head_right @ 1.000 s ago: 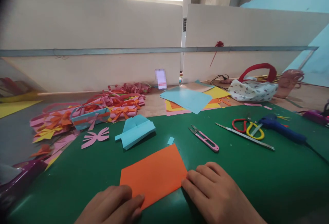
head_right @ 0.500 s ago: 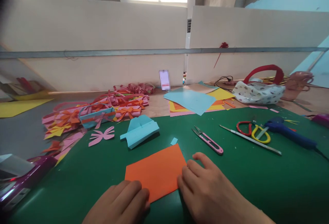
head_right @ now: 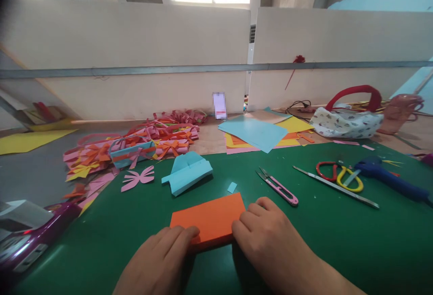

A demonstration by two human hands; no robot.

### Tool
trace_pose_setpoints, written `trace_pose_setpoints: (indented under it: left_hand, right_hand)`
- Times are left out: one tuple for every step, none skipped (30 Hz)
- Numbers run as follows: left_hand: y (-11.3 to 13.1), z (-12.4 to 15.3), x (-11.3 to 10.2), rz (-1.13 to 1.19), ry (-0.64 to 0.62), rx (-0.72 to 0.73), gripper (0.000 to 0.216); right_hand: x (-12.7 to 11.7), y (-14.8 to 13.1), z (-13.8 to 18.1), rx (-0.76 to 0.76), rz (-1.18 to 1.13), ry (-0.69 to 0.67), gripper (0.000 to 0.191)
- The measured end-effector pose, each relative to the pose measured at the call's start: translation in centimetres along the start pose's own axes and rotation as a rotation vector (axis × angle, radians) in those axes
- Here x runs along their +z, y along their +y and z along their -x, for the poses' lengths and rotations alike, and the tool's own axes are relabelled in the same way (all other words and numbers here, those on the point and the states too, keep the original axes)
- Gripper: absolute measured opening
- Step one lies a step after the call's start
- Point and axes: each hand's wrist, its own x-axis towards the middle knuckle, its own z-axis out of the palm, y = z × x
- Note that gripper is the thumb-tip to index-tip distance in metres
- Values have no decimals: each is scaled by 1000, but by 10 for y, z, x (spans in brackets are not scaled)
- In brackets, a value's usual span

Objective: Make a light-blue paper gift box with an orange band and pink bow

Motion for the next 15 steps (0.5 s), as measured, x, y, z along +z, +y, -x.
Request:
trace_pose_setpoints:
  left_hand:
    - [0,0,1,26,-5,-21,25]
    - [1,0,1,52,-12,-48,22]
    - [2,0,1,74,-19,-81,19]
    - [3,-1,-1,90,-21,-113,19]
    - [4,-3,-3,98,-24,-146,19]
    - [5,-4,-5,98,-31,-177,20]
    - [6,-6,-7,90,-46,-211,20]
    - [6,-8,-10,79,-69,-247,20]
    - [6,-10,-12,70,-103,-280,18]
    - [5,-12,-13,62,-142,-309,16]
    - [4,-13,-14,57,-181,-333,15]
    - [3,-14,-15,56,-214,-350,13]
    - [2,-14,-14,59,-239,-361,12]
    - [1,-14,-14,63,-253,-368,12]
    - [1,-14,-13,68,-254,-368,11]
  right_hand:
    - [1,1,-1,31,-13,-16,26]
    - [2,1,-2,61,-20,-31,24]
    - [4,2,-3,89,-24,-49,22]
    - [5,2,-4,112,-30,-70,21]
    - [6,2,-5,136,-32,-94,20]
    - [7,3,-5,160,-30,-118,20]
    - [8,3,-6,187,-21,-141,19]
    - [8,2,-6,212,-6,-158,19]
    - [8,2,-6,229,13,-171,18]
    - [8,1,-6,240,36,-176,18]
    - [8,0,-6,242,60,-172,19]
    - [8,-2,-7,232,84,-154,19]
    - [7,-4,-7,212,108,-121,18]
    - [7,-6,-8,173,128,-77,16]
    - [8,-8,-9,113,141,-26,13]
